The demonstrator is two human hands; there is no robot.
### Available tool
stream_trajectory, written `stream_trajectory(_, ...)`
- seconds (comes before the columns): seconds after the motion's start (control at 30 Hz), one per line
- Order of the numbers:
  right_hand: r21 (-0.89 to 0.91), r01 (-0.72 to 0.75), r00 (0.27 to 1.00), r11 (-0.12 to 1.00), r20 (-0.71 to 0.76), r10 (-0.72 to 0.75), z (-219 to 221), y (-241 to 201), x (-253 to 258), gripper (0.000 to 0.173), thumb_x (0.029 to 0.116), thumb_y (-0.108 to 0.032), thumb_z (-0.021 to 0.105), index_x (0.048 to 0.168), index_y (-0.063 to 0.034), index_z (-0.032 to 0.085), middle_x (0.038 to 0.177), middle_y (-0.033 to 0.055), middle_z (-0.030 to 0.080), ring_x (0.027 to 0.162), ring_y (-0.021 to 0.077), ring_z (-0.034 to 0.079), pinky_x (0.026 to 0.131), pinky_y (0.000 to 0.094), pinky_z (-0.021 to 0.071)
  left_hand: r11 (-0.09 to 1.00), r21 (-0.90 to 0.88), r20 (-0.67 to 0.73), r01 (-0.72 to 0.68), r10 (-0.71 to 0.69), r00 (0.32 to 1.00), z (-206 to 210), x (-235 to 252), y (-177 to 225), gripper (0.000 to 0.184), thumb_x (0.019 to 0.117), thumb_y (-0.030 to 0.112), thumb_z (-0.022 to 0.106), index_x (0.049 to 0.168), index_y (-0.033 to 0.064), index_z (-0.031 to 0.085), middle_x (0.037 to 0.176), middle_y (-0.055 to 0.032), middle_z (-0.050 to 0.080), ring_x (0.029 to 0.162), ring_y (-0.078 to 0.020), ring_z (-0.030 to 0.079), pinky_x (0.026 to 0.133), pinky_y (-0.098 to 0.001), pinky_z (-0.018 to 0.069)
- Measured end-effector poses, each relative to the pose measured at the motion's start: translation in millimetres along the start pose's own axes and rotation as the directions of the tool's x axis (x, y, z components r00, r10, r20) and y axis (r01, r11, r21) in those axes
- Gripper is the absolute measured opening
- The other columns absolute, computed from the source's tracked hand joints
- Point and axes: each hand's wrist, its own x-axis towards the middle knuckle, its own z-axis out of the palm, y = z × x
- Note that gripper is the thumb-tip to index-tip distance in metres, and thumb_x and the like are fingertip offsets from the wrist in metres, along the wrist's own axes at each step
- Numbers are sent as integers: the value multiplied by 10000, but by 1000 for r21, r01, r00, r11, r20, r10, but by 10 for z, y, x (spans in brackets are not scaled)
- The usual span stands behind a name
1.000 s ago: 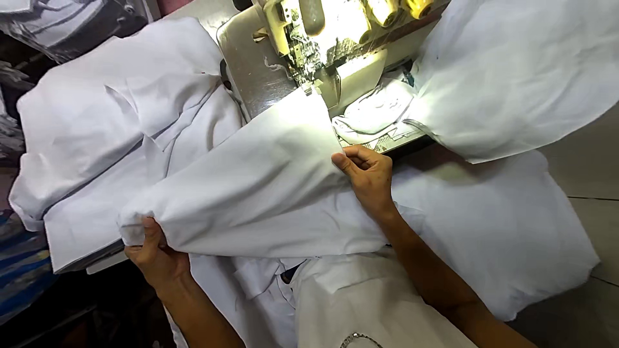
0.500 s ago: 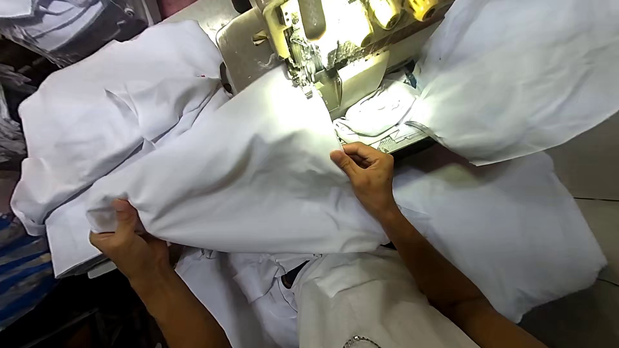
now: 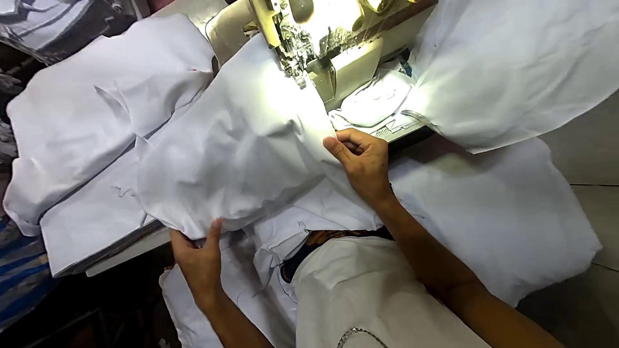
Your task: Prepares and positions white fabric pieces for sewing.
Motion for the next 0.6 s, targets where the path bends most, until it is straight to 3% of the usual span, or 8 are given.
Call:
stream_trajectory(0.07,-2,-16,1000,1000,20,16,-25,-9,-35,123,979,-200,717,998,-79,710,710,-4,654,524,45,566,449,182,468,999,9,-55,-47,47,997,55,-68,-90,447,932,150,725,1262,-110,572,1123,-130,682,1019,-42,664,904,-217,555)
stream_trajectory(0.1,-11,-30,999,1000,29,30,-41,-13,-46,136,960,-213,742,1000,-89,700,730,0,665,542,55,588,460,190,484,997,-21,-58,-78,76,995,13,-70,-116,369,974,128,660,1240,-116,584,1108,-103,683,1002,-16,657,900,-205,553)
stream_trajectory(0.2,-57,-66,997,996,21,67,-72,15,-91,199,898,-237,810,973,-106,681,733,6,658,544,74,584,456,208,479,973,-229,-90,-38,17,996,-228,-46,-92,293,1071,102,431,1302,-70,485,1097,8,650,984,0,658,907,-228,565)
stream_trajectory(0.3,-64,-77,997,995,8,78,-79,57,-107,183,888,-241,820,917,-100,706,719,11,673,537,76,596,451,221,486,958,-287,-174,-19,-32,984,-421,6,96,210,1100,103,354,1134,53,555,905,134,660,839,45,669,805,-187,578)
stream_trajectory(0.4,-57,-75,997,996,13,76,-68,53,-130,164,908,-242,802,911,-98,724,728,9,687,550,71,620,461,218,511,970,-234,-198,-64,16,980,-544,61,245,238,1111,127,356,1024,118,577,823,168,649,776,72,656,748,-153,568)
stream_trajectory(0.47,-45,-73,997,996,6,73,-57,52,-146,183,899,-214,810,1002,-95,716,754,13,691,570,76,628,481,214,523,973,-218,-193,-72,30,981,-557,85,267,251,1109,132,363,997,135,587,799,170,648,747,67,655,721,-154,568)
stream_trajectory(0.5,-28,-74,997,997,6,74,-52,53,-155,268,897,-190,812,1112,-101,679,764,17,687,571,86,621,474,212,510,976,-206,-189,-68,29,981,-549,83,266,243,1107,128,367,992,132,581,791,170,640,738,67,652,714,-153,567)
stream_trajectory(0.6,41,-71,997,997,6,71,-27,47,-165,487,894,-132,809,1255,-144,482,755,23,678,561,111,619,441,209,482,983,-176,-172,-50,19,985,-515,49,259,218,1100,109,374,999,119,566,795,169,625,742,78,642,724,-147,559)
